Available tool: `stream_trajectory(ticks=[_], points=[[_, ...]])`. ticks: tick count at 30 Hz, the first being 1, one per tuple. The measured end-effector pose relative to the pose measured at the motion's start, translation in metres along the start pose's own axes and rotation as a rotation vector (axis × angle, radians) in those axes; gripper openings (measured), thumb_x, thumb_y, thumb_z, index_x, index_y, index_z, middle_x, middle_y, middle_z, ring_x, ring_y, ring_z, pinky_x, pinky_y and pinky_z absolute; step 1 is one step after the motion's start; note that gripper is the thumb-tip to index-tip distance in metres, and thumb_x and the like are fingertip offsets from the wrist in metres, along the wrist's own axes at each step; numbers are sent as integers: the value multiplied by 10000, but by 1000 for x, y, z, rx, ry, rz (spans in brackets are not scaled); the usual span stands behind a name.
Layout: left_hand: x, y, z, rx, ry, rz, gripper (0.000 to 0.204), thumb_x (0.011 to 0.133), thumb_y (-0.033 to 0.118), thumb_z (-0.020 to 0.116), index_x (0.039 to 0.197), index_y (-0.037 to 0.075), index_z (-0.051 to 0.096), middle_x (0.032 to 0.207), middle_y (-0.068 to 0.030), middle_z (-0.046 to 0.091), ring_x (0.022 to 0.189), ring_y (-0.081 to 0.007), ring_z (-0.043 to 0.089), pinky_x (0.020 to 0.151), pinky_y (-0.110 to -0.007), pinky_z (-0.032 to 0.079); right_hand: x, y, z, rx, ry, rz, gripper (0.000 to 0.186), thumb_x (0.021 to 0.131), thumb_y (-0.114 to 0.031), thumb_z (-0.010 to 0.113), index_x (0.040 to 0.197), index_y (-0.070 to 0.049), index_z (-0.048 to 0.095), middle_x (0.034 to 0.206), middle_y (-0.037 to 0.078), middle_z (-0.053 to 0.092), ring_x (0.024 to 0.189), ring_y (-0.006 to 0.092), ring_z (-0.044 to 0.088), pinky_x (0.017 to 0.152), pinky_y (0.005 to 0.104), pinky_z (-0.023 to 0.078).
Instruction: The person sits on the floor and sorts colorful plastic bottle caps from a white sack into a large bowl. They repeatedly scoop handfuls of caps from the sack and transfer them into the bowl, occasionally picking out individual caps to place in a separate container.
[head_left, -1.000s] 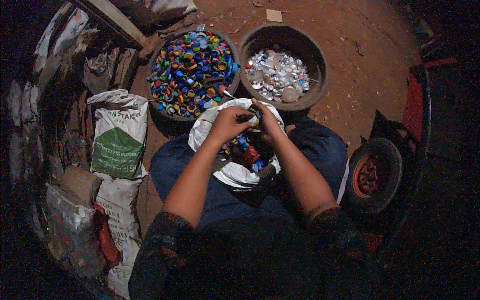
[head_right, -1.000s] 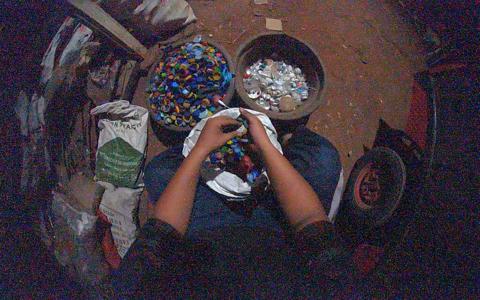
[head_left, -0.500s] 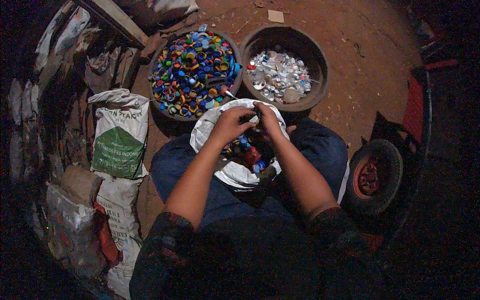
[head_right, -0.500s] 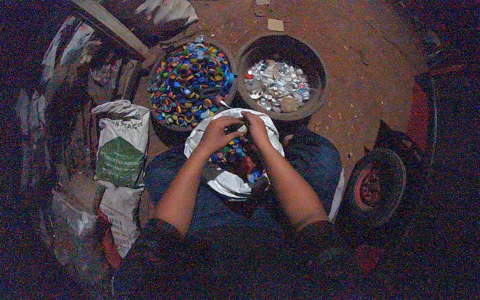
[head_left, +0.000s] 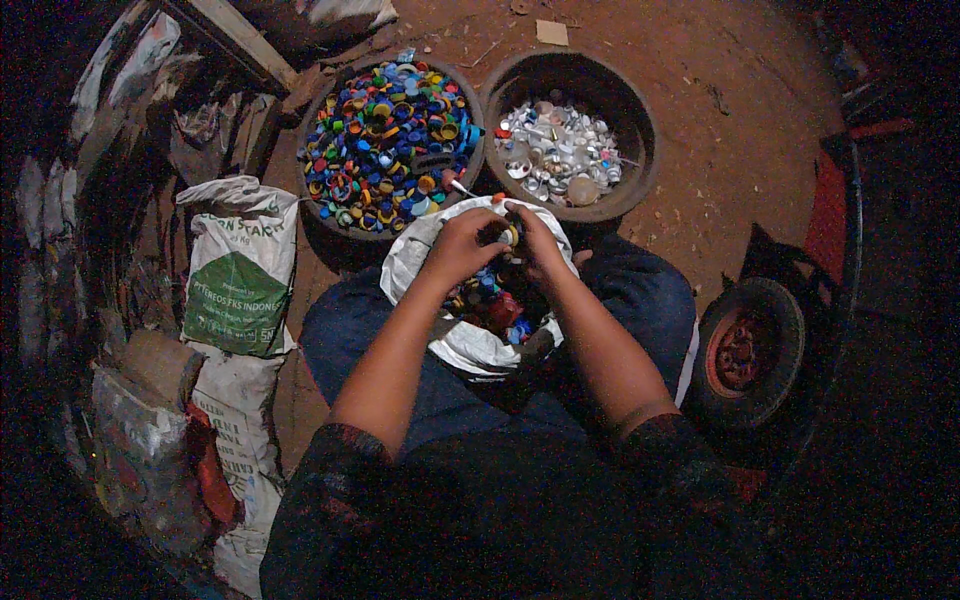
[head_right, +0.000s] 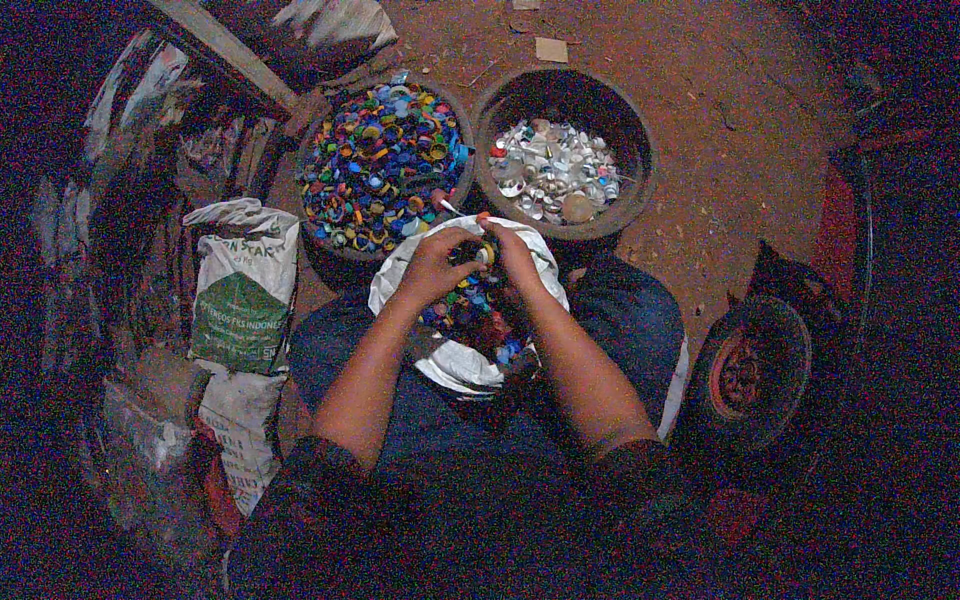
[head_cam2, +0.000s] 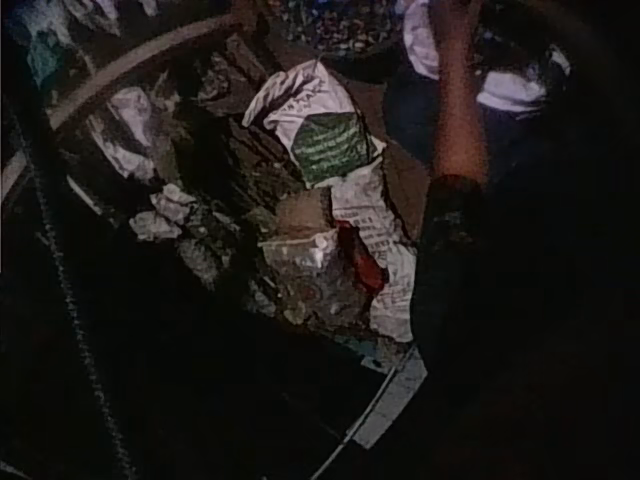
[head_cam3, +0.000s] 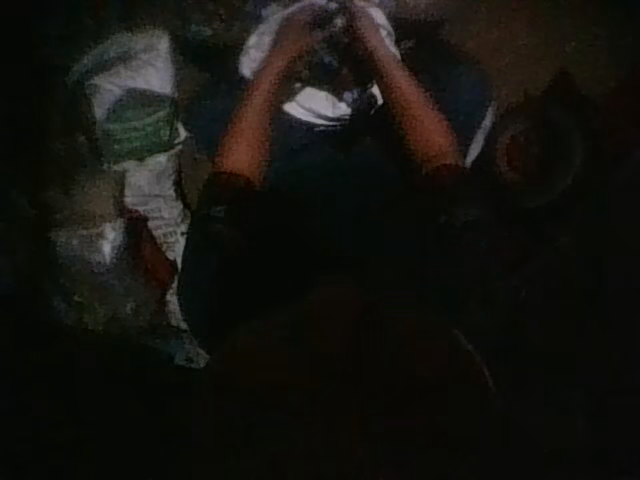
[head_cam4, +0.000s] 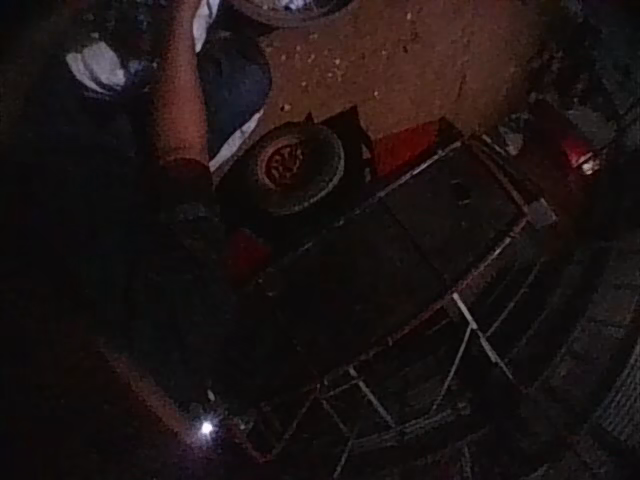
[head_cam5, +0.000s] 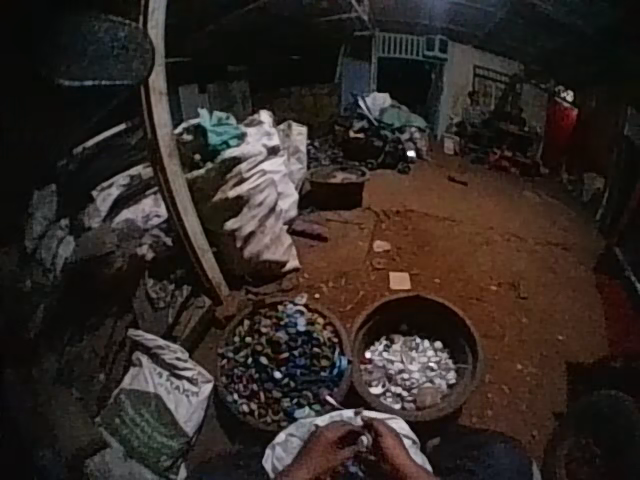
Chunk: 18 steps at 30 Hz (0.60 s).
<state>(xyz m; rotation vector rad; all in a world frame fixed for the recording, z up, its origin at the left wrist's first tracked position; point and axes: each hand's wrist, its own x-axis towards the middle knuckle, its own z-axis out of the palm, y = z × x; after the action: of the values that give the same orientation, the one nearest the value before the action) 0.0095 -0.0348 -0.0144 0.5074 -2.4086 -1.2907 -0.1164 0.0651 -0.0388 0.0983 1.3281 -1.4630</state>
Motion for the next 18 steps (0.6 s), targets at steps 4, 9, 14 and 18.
stream_trajectory(ticks=[4,9,14,18], points=[[2,-3,-6,-46,-47,-85,393,659,159,805,995,42,638,980,-118,655,889,-271,646,790,-351,507,12,6,-8,-26,-114,23,291,832,-347,629,951,-83,605,825,39,607,674,150,581,567,277,466],[2,0,-20,24,-54,-73,406,666,161,817,1006,46,627,937,-95,661,819,-197,659,756,-317,524,4,5,-1,-67,-134,-14,265,831,-312,622,966,-86,594,800,26,586,667,139,568,553,257,463],[3,-1,-25,-185,-115,-260,417,668,165,827,1008,49,617,917,-53,658,820,-135,651,762,-285,526,17,13,-9,-137,-157,20,253,835,-298,591,976,-88,588,810,27,602,656,140,572,555,275,468],[4,1,-29,-203,-115,-295,406,659,158,834,984,51,615,892,-36,666,821,-120,645,758,-277,524,13,11,-6,-24,-171,97,256,839,-329,562,939,-98,609,804,23,620,652,144,584,559,281,467]])
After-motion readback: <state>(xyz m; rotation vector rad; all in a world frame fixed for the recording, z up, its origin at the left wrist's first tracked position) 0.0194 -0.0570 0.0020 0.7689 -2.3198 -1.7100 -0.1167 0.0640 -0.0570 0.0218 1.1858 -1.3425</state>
